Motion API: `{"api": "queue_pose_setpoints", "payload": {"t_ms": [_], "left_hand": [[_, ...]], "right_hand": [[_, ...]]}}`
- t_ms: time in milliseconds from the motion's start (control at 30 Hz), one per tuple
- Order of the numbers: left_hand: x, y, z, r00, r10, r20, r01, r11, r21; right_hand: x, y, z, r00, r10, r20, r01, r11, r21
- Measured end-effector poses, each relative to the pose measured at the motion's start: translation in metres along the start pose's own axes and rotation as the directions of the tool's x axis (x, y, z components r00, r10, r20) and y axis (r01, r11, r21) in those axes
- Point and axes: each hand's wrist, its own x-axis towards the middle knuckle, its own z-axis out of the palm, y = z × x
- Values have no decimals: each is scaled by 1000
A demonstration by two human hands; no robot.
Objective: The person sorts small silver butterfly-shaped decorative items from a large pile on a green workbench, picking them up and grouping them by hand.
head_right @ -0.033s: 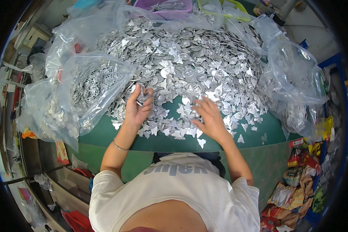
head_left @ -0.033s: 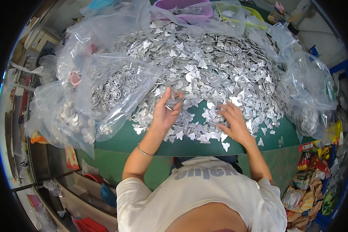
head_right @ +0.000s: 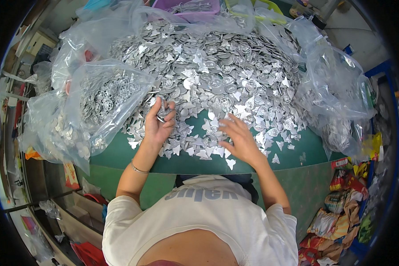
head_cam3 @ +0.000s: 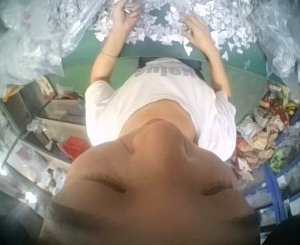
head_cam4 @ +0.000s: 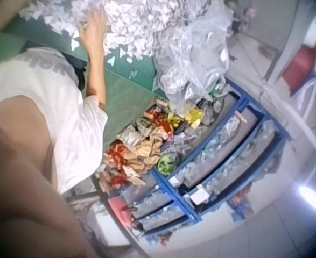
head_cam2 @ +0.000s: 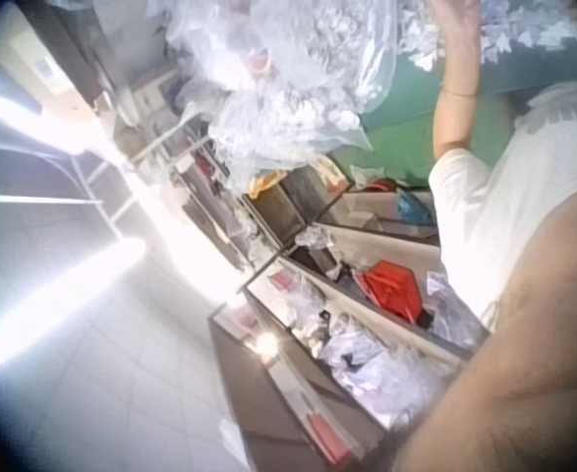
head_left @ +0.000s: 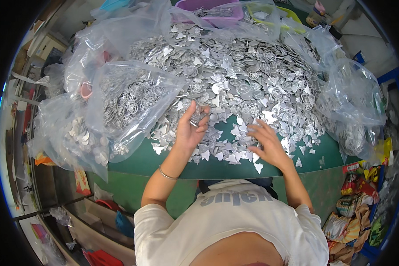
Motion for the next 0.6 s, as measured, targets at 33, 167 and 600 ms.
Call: {"api": "queue_pose_setpoints", "payload": {"t_ms": [33, 167, 600], "left_hand": [[2, -3, -3, 1000, -2, -6, 2, 998, -55], [-1, -13, -6, 991, -51, -122, 52, 999, 5], [2, -32, 7, 976, -46, -213, 43, 999, -17]], "right_hand": [[-2, 1, -3, 1000, 4, 30, -6, 997, 82], [3, 16, -17, 989, 126, -78, -96, 946, 311], [6, -10, 12, 994, -51, 97, 57, 997, -51]]}}
